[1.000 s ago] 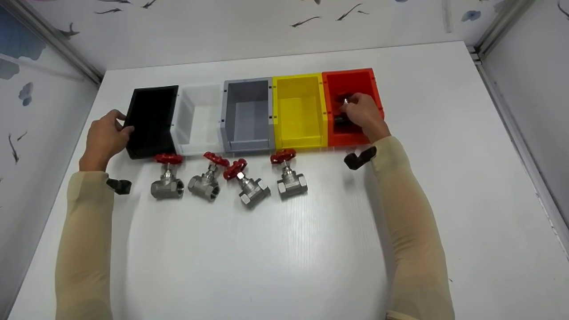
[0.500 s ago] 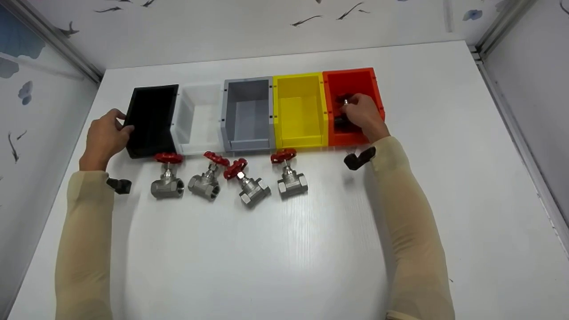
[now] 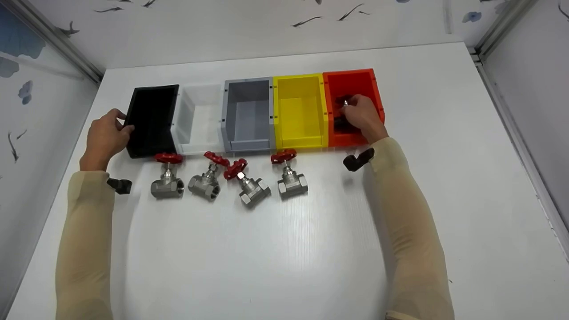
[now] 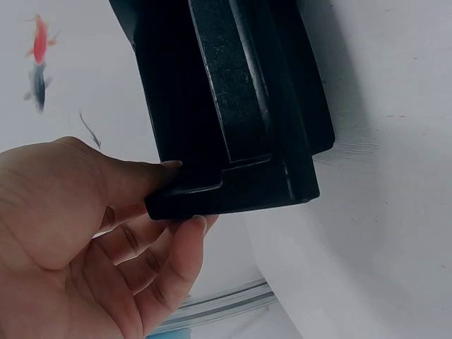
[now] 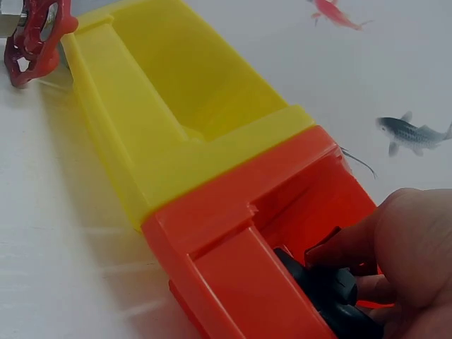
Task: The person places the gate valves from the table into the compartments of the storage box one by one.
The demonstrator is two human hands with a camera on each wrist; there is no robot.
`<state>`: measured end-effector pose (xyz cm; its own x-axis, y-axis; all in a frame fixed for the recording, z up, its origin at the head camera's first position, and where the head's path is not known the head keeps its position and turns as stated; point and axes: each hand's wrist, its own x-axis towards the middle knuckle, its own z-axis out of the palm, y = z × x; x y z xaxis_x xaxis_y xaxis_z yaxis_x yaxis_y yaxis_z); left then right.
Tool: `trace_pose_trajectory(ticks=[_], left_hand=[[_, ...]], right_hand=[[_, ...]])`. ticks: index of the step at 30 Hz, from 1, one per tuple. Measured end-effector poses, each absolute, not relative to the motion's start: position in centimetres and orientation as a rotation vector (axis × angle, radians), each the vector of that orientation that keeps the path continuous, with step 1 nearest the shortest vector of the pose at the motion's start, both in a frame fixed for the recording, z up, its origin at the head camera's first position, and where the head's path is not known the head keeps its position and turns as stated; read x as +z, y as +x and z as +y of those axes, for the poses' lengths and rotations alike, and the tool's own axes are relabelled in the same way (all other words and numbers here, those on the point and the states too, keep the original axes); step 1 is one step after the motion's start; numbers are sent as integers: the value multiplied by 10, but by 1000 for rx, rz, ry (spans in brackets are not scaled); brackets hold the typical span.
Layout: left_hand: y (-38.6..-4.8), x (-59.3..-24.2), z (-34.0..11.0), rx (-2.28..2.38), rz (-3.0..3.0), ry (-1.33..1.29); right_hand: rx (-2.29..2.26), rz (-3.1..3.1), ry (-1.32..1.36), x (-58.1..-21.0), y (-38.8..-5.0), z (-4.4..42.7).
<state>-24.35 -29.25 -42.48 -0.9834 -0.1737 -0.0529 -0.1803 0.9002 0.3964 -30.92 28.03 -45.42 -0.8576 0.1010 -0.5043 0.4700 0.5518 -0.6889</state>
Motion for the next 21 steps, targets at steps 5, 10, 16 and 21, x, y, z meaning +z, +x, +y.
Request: trace_pose_trajectory(ticks=[5, 10, 16, 21], left_hand=[[-243, -425, -292, 640, 3047, -285], [-243, -426, -291, 635, 3062, -286], [-243, -426, -290, 641, 3083, -280], [-242, -427, -291, 638, 3096, -271]], right_hand=[[-1217, 2394, 473, -455, -311, 279], [-1199, 2408, 464, -456, -312, 279], [-1177, 2422, 437, -456, -310, 279], [-1170, 2446, 407, -456, -309, 278]])
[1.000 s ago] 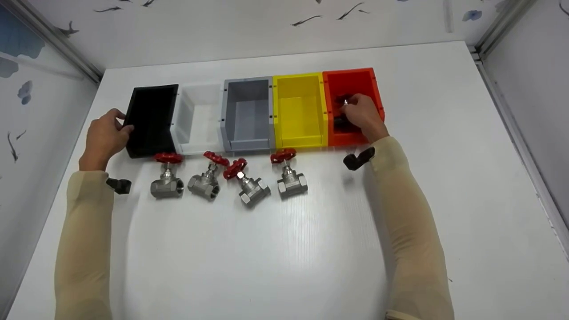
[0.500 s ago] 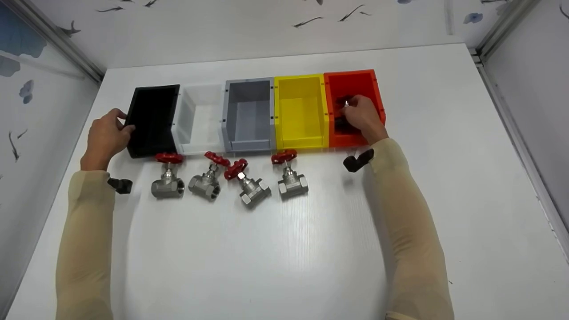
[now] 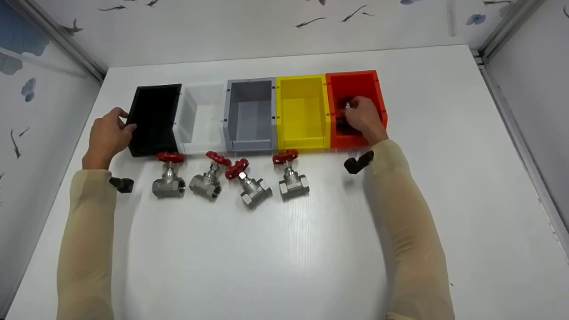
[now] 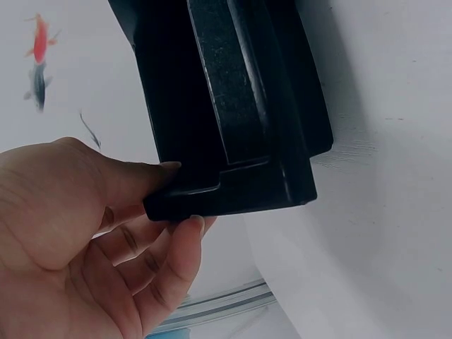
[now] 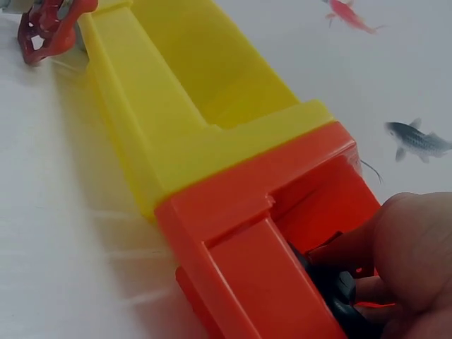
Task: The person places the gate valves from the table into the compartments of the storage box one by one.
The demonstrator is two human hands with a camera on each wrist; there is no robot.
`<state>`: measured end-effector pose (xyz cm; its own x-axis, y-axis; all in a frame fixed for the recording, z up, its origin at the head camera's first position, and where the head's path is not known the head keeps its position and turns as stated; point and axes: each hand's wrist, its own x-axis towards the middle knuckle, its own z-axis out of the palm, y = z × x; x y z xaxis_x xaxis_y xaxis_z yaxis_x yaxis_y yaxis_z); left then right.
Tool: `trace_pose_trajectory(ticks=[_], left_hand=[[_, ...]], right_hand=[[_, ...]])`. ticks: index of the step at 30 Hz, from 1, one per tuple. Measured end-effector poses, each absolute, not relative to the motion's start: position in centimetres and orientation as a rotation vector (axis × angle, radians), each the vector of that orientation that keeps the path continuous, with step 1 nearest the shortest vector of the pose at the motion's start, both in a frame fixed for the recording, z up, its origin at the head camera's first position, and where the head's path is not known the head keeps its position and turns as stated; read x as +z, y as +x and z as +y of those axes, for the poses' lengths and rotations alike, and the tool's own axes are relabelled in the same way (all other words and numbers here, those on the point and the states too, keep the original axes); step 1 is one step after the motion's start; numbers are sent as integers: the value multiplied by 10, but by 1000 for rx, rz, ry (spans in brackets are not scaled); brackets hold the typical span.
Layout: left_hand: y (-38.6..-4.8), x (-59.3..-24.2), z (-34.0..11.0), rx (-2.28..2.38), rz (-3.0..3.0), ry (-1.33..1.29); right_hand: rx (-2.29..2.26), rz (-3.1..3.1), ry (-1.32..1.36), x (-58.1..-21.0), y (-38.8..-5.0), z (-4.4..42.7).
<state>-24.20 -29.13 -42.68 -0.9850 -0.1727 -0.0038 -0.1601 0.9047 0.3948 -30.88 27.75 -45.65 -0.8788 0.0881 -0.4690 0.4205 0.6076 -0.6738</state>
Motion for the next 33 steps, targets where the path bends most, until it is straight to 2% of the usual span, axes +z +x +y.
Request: trace_pose_trajectory(ticks=[33], left_hand=[[-242, -424, -293, -577, -3064, 287]], right_hand=[[-1106, 2555, 327, -453, -303, 274]])
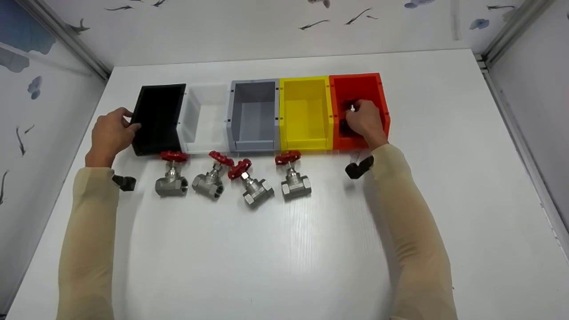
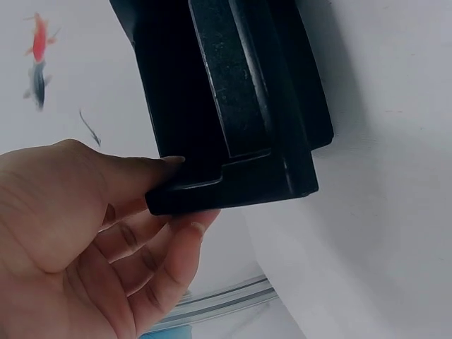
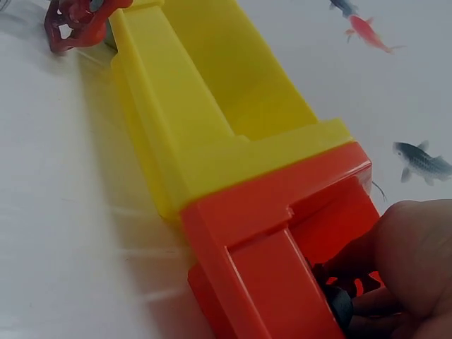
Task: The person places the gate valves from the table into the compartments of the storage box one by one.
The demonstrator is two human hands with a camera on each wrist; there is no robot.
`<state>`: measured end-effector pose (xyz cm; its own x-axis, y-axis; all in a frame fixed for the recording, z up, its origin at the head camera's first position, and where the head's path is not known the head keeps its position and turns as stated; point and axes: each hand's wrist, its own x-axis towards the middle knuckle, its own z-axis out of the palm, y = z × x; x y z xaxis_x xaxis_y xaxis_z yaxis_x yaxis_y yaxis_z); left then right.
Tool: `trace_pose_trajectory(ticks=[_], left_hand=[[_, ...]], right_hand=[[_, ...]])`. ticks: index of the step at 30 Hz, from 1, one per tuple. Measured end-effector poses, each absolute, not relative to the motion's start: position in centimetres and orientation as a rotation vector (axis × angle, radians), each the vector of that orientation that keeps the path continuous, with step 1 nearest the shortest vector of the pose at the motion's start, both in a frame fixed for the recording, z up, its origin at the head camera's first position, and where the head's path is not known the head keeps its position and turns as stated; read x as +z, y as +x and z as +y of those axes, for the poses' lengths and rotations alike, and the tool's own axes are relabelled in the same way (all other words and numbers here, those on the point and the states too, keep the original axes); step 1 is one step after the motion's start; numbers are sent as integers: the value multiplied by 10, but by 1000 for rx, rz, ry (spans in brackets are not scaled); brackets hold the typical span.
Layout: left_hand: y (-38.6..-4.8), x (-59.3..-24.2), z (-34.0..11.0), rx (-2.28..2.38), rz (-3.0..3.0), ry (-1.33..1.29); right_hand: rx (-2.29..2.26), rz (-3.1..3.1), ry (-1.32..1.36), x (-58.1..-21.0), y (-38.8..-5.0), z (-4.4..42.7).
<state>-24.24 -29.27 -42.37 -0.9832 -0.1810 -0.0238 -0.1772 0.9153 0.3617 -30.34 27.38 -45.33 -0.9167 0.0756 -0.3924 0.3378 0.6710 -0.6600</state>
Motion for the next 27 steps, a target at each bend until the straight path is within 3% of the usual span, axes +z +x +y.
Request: trace_pose_trajectory(ticks=[27], left_hand=[[-238, -421, -293, -503, -3018, 195]], right_hand=[[-1068, 2552, 334, -447, -299, 274]])
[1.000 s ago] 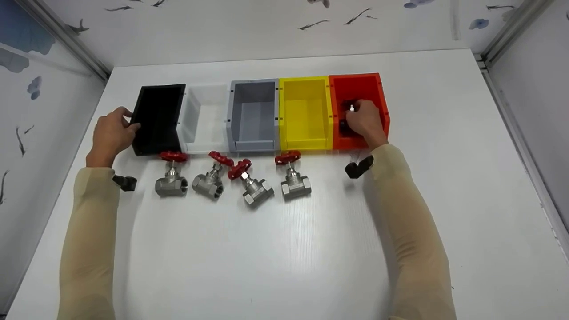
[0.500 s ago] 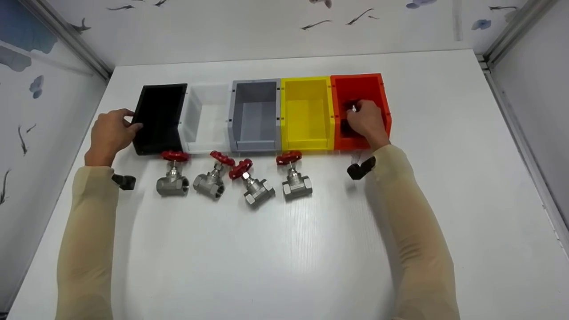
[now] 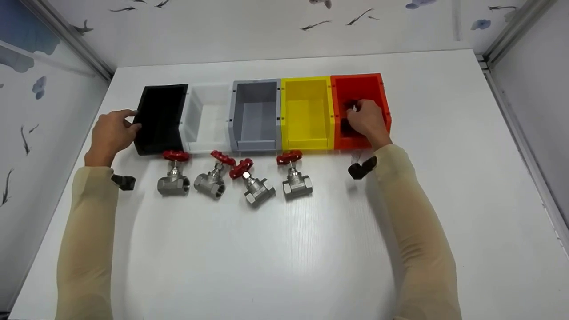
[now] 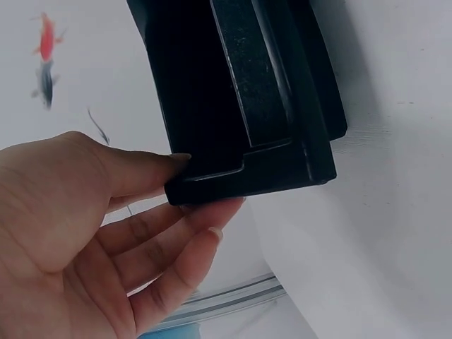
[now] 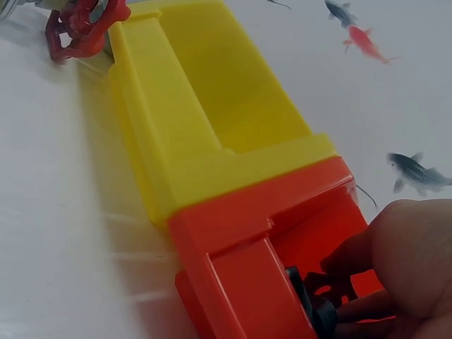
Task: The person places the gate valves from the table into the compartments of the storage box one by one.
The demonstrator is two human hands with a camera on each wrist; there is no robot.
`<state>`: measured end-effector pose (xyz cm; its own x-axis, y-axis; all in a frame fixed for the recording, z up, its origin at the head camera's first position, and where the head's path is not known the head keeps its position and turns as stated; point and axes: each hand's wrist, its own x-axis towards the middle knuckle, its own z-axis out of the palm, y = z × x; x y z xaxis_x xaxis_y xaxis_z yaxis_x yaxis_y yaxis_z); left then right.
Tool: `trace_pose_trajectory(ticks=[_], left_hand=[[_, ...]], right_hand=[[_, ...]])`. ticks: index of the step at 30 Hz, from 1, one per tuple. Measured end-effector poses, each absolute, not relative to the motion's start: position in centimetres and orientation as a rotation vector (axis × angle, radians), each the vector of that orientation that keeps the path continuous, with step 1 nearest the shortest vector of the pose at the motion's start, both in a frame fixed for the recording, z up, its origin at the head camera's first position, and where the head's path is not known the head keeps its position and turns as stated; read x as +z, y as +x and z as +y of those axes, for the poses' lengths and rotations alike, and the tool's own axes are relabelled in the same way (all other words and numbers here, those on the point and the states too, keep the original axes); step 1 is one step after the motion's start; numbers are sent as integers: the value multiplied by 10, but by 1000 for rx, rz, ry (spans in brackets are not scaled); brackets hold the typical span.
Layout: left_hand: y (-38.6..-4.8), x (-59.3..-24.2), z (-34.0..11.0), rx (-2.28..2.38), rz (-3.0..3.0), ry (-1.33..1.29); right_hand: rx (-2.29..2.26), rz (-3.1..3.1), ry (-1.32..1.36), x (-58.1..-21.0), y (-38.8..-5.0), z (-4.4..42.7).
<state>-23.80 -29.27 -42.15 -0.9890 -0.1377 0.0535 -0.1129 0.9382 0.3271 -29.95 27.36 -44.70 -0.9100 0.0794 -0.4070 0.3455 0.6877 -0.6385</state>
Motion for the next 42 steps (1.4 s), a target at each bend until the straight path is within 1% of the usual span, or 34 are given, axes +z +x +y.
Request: trace_pose_trajectory(ticks=[11, 32, 42], left_hand=[[-237, -420, -294, -657, -3050, 254], [-239, -421, -297, -695, -3046, 251], [-239, -421, -297, -739, -3051, 258]], right_hand=[[-1052, 2572, 291, -442, -296, 274], [-1108, 2591, 203, -419, -277, 274], [-1140, 2617, 215, -413, -270, 268]])
